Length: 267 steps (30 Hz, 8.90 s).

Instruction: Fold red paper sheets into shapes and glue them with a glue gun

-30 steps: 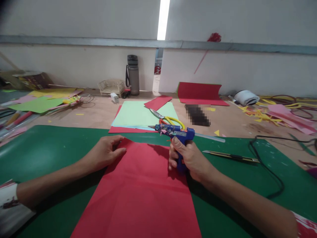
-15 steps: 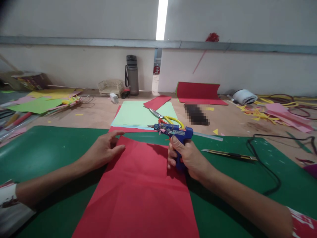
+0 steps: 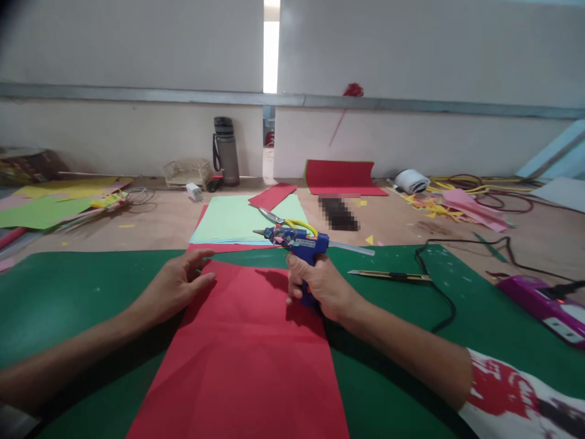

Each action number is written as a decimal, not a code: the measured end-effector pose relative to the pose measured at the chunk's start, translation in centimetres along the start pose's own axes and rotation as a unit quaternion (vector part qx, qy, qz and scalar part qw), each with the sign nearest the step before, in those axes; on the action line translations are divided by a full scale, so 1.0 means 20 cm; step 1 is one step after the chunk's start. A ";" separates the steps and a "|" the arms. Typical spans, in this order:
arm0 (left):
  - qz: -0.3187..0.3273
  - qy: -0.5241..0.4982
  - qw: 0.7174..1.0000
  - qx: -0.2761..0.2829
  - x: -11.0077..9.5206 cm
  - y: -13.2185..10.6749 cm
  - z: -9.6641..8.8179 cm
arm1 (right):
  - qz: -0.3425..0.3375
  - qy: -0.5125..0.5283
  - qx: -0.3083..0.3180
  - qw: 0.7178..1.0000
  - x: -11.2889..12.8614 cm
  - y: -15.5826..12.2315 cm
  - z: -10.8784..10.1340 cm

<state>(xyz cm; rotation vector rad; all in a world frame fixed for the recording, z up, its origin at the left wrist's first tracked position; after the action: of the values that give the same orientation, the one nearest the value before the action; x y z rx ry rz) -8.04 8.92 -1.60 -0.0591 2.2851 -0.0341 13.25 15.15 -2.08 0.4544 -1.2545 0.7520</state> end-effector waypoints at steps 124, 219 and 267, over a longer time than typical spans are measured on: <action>-0.029 0.016 0.999 -0.005 0.01 -0.09 -0.06 | 0.109 -0.461 0.068 0.878 0.10 -0.05 0.09; 0.132 0.066 0.989 0.018 -0.24 -0.14 0.05 | 0.070 0.194 0.061 0.977 -0.14 0.03 0.08; 0.036 -0.018 0.989 0.142 -0.15 -0.16 0.09 | 0.064 0.174 0.038 0.982 -0.13 0.03 0.07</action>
<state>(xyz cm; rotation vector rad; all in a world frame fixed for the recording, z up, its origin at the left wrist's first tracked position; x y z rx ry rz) -4.54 5.92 -0.37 0.1690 2.2221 -0.3173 11.51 13.98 -4.30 0.2895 -0.9344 0.9465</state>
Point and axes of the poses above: each hand's wrist, its own y-axis towards the middle knuckle, its own z-axis out of the palm, x = y × z, the point moved 9 cm from there along y, towards the middle knuckle, and after that the axes turned 13 degrees about x, right-handed, at the moved point
